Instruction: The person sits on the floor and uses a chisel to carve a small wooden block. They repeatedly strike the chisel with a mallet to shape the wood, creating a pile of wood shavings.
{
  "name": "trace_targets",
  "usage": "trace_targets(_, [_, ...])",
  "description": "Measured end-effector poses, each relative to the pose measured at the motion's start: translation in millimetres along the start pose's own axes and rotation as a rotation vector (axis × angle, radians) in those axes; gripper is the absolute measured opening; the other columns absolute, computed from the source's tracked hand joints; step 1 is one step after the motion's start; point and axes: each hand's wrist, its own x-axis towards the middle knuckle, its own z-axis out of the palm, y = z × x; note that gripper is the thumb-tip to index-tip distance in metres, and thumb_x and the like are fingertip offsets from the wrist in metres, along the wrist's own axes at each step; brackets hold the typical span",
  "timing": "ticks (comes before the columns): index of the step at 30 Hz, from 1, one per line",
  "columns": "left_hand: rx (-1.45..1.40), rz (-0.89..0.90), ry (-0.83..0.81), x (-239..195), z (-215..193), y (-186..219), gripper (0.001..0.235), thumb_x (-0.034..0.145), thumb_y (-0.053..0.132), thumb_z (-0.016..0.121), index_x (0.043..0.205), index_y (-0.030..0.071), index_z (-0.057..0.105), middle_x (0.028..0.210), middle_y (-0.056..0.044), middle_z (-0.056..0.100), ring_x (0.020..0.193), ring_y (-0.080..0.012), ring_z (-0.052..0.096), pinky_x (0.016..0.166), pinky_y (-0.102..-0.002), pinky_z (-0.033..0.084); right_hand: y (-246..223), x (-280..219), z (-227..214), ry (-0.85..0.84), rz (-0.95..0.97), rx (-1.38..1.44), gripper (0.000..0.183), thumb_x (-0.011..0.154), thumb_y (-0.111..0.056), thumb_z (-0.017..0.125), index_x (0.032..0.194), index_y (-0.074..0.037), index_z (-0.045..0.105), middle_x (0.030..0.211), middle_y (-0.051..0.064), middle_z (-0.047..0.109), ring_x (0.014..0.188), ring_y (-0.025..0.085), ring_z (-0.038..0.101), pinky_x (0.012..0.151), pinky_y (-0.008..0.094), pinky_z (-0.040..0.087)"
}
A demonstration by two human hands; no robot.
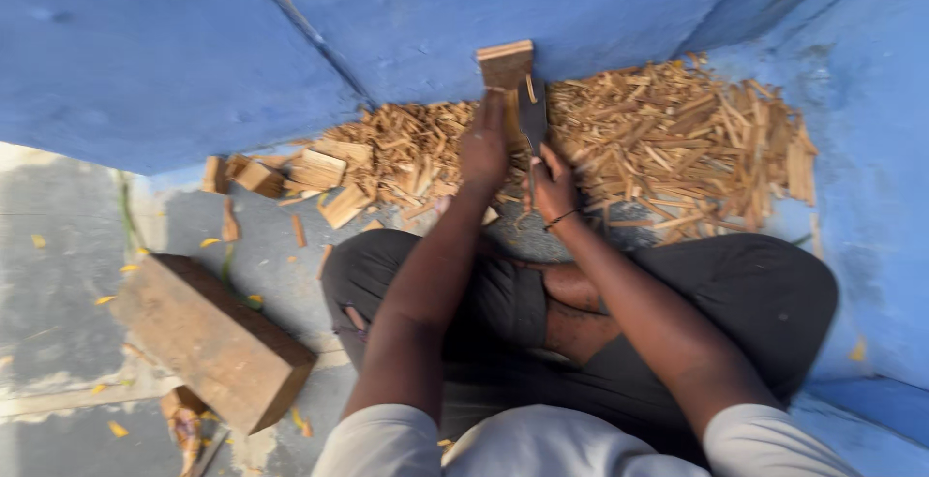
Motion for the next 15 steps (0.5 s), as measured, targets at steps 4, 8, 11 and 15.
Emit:
trace_targets(4, [0.095,0.165,0.063,7,9,-27,0.069,0.088,-0.001,0.058,0.154,0.01,0.042,0.16,-0.015,0.047,0.146,-0.0355,0.046,0.118,-0.045,0.046,9,2,-10,0.138,-0.223,0.189,0.055,0.112,-0.023,0.045,0.163,-0.013,0.026,0.078,0.007,0.061,0.05,0.014,0.055,0.044,0.032,0.051])
trace_targets(8, [0.258,0.162,-0.015,16,0,-6,0.051,0.089,0.009,0.055,0.139,0.017,0.057,0.148,-0.012,0.055,0.138,-0.0349,0.049,0.108,-0.05,0.045,9,9,-17,0.254,-0.131,0.229,0.054,0.111,-0.025,0.048,0.16,-0.013,0.031,0.078,0.007,0.06,0.051,0.014,0.056,0.045,0.032,0.051])
trace_targets(11, [0.257,-0.017,-0.253,9,-30,23,0.029,0.105,0.022,0.048,0.129,0.017,0.064,0.137,-0.009,0.066,0.133,-0.0311,0.061,0.112,-0.049,0.05,16,10,-18,0.299,-0.051,0.265,0.051,0.112,-0.028,0.048,0.158,-0.012,0.037,0.077,0.005,0.059,0.052,0.014,0.057,0.046,0.032,0.052])
trace_targets(15, [0.19,-0.15,-0.449,5,-43,37,0.03,0.109,0.026,0.045,0.13,0.013,0.062,0.131,-0.016,0.068,0.119,-0.0373,0.066,0.101,-0.051,0.052,19,6,-14,0.275,-0.019,0.255,0.045,0.114,-0.029,0.047,0.155,-0.012,0.043,0.078,0.004,0.059,0.055,0.014,0.057,0.048,0.032,0.052])
